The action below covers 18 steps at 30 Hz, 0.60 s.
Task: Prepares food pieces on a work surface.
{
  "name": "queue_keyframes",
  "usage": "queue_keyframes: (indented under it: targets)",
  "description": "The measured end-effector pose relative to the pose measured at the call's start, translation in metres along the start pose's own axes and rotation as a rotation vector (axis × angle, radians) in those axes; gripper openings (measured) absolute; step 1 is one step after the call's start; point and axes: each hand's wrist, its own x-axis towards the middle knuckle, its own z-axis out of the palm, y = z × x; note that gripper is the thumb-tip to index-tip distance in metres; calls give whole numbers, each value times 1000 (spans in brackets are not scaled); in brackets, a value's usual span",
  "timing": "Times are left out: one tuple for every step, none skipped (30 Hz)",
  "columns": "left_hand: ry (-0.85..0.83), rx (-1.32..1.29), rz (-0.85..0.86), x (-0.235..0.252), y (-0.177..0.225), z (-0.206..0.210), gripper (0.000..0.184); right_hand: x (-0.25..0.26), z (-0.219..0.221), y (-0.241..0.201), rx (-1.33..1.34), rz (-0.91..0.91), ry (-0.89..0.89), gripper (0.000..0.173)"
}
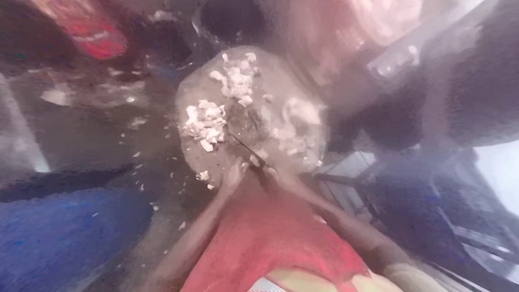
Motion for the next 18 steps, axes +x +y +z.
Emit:
queue_keyframes:
  targets:
    - [-4, 34, -7, 4, 0, 0, 43, 6, -1, 2, -30, 26, -14, 61]
    - [-29, 75, -33, 2, 0, 1, 44, 5, 0, -1, -56, 37, -17, 62]
    - [-70, 120, -63, -1, 0, 1, 45, 0, 1, -6, -84, 45, -1, 63]
    - [-109, 155, -87, -2, 3, -1, 45, -6, -1, -11, -104, 55, 23, 63]
    - [-129, 172, -91, -4, 5, -2, 45, -12, -5, -14, -110, 66, 49, 62]
    - [-122, 175, -69, -7, 4, 0, 45, -19, -6, -13, -104, 76, 82, 61]
    - [-101, 162, -36, -12, 1, 1, 45, -27, -8, -12, -87, 88, 117, 60]
    - [-88, 131, -14, -15, -2, 0, 45, -34, -11, -11, -54, 103, 137, 59]
    - [-91, 94, -7, -17, -5, -5, 44, -41, -16, -11, -4, 116, 139, 58]
    - [-115, 68, -15, -17, -8, -11, 46, -46, -18, -9, 54, 123, 126, 57]
    - [-137, 46, -29, -17, -11, -17, 47, -50, -17, -3, 102, 127, 99, 57]
    - [-162, 28, -51, -15, -13, -23, 49, -51, -13, 8, 121, 139, 51, 59]
    - [-191, -9, -70, -12, -13, -33, 49, -48, -7, 22, 118, 156, -10, 61]
    - [-221, -60, -85, -10, -9, -44, 45, -44, -2, 34, 98, 175, -81, 64]
    - [-237, -109, -69, -10, -1, -57, 41, -41, 2, 43, 71, 185, -133, 66]
    - [-262, -138, -22, -9, 13, -73, 37, -40, 3, 47, 52, 187, -155, 66]
    - [-301, -148, 51, -8, 29, -90, 33, -42, 2, 44, 29, 177, -157, 63]
    - [-357, -136, 133, -5, 48, -107, 32, -45, 2, 41, -14, 170, -151, 60]
